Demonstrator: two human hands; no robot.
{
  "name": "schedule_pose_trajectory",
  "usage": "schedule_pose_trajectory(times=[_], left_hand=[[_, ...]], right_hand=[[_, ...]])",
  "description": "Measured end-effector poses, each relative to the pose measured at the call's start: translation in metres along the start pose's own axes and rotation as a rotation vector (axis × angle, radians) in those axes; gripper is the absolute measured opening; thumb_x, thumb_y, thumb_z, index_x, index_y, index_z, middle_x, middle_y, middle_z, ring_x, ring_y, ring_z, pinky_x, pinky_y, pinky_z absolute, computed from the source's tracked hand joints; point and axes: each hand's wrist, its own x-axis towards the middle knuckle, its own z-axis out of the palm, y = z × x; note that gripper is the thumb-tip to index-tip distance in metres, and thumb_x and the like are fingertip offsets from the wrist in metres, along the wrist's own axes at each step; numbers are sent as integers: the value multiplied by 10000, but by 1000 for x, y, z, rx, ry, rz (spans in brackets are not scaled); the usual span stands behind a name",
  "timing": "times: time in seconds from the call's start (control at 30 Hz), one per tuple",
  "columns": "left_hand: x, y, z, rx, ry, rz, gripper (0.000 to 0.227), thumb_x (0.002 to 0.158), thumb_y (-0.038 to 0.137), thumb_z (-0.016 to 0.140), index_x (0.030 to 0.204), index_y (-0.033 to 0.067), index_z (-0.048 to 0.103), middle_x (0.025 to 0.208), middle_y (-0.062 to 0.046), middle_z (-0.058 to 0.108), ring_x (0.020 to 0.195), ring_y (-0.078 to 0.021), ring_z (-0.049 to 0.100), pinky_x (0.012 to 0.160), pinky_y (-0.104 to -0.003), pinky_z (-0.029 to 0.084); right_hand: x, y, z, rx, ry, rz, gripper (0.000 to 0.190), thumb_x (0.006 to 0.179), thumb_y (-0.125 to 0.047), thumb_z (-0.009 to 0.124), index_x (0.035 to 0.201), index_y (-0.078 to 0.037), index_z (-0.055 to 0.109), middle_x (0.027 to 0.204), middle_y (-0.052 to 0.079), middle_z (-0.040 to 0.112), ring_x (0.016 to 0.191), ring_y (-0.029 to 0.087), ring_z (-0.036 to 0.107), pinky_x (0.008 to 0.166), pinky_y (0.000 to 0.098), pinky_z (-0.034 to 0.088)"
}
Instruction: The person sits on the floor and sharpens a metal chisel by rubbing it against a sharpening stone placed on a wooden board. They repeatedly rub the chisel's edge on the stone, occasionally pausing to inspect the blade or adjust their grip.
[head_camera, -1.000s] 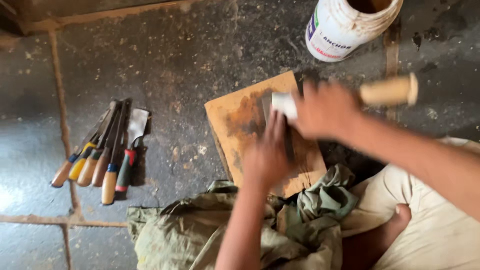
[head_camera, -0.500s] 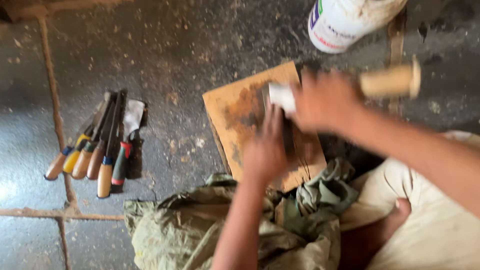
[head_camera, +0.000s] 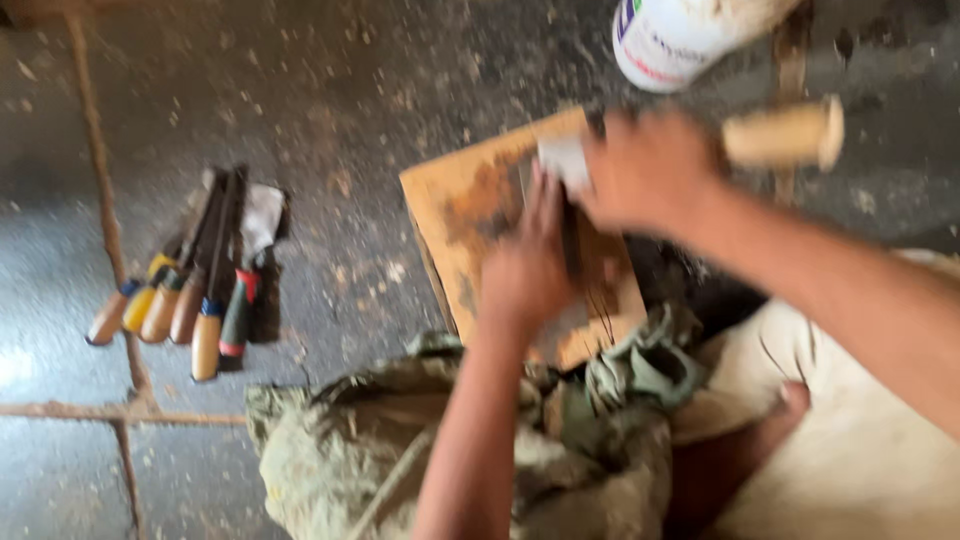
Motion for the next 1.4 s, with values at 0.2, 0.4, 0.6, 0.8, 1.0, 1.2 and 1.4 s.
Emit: schedule_pose_trajectory(times=[0.2,0.4,0.6,0.8,1.0,1.2,1.4], left_hand=[[-97,23,9,265,104,121,1089,564,287,791,1525,60,334,1609,-93,339,1270,-423,638,827,-376,596],[-41,10,4,237,107,96,1135,761,539,725,1639,57,191,1737,-76,223,1030,-294,741,788,-381,595],[-49,18,-5,196,-82,52,1169,820,682,728,1609,11,187,1676,-117,249,1181,-310,647,725,-392,587],[-82,10,27,370,324,218,991,753,308,736,1603,80,280,1658,-112,329,1261,-301,686,1056,-462,576],[-25,10,-13,120,-170,-77,1027,889,567,655,1626,77,134,1723,-7,225,646,-280,723,570,-412,562],[-99,26,8,136,-60,22,1153,741,560,752,1620,68,191,1694,-99,249,1090,-260,716,860,-424,613],[-19,-3,-5,68,-120,-57,1071,834,572,689,1615,48,176,1708,-47,249,848,-277,740,635,-378,564]], right_hand=[[-80,-38,-3,-84,24,-202,891,791,-621,631,1357,67,612,1208,319,685,633,343,721,458,413,571],[-31,-18,0,-14,-83,-45,736,811,-572,655,1294,-17,634,1101,214,697,733,322,704,631,464,559],[-48,-21,-2,3,-122,-43,847,834,-584,647,1413,24,538,977,202,693,672,314,703,549,437,563],[-72,-33,6,28,52,-109,913,700,-571,676,1398,4,553,1219,268,675,674,346,716,529,454,579],[-22,-13,-5,6,-168,20,707,896,-576,630,1336,-23,598,1136,209,699,873,342,710,695,466,551],[-98,-46,0,7,-188,-199,871,897,-615,580,1451,44,449,1258,334,633,756,367,723,580,449,584],[-10,-14,-5,15,-76,-18,689,882,-554,618,1253,27,610,1029,218,707,738,327,716,561,441,559]])
